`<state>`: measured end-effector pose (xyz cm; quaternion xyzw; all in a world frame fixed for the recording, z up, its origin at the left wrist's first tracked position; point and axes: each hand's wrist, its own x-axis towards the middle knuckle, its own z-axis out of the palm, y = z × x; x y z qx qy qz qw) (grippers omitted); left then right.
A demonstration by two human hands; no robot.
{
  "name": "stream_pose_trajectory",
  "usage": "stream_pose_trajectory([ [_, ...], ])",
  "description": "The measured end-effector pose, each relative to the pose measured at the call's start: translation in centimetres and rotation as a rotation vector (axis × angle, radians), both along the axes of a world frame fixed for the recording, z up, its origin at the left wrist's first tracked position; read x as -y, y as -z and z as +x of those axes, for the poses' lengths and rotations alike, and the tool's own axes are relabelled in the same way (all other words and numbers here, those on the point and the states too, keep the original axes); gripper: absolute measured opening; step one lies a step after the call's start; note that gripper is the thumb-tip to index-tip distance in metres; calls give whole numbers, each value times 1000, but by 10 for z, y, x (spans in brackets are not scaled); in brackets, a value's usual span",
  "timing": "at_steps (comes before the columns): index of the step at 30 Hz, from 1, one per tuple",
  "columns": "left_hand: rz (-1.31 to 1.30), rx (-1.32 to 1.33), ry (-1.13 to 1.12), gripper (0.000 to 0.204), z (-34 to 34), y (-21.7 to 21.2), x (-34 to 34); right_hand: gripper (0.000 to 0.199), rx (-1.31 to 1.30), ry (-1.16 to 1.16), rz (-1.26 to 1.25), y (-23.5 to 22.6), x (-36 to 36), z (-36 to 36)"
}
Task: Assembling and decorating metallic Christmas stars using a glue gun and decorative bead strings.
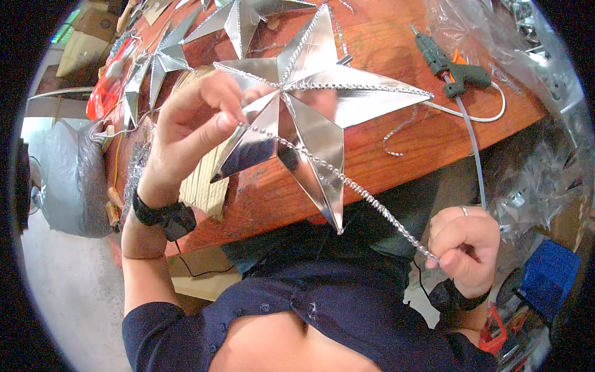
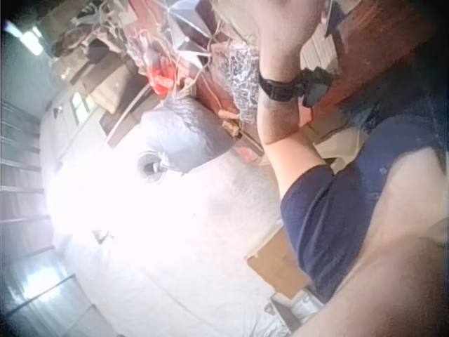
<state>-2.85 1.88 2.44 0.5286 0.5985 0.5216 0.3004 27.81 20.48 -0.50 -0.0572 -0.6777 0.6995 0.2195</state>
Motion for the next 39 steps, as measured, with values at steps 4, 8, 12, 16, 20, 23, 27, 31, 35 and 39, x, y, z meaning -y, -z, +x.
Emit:
stream_pose_trajectory([
  [4, 63, 114, -90, 13, 14, 21, 9, 33, -93, -245, 87, 5, -20, -7],
  [8, 32, 458, -200, 9, 44, 22, 13, 33, -194, -215, 47, 2, -23, -10],
  [12, 118, -182, -223, 10, 47, 3, 21, 29, -255, -100, -73, -18, -27, -8],
  [16, 218, -421, -7, 16, 54, -35, 15, 25, -241, -954, 222, -26, -65, -3],
  [20, 242, -193, 267, 18, 84, -51, 12, 39, -181, -1316, 291, -29, -33, -8],
  [23, 222, -186, 352, 16, 98, -47, 13, 54, -19, -992, 384, -32, -32, -17],
  [27, 180, -288, 396, 17, 111, -43, 16, 52, 249, -656, -394, -31, 42, -15],
  [31, 35, -328, 327, 19, 114, -41, 16, 31, 326, -637, 210, -50, 38, -18],
  [35, -43, -360, 259, 23, 108, -40, 19, 10, 187, -209, 340, -46, 32, -18],
  [39, -199, -353, -161, 18, 77, -31, 28, 12, 314, 77, 546, -75, 15, -10],
])
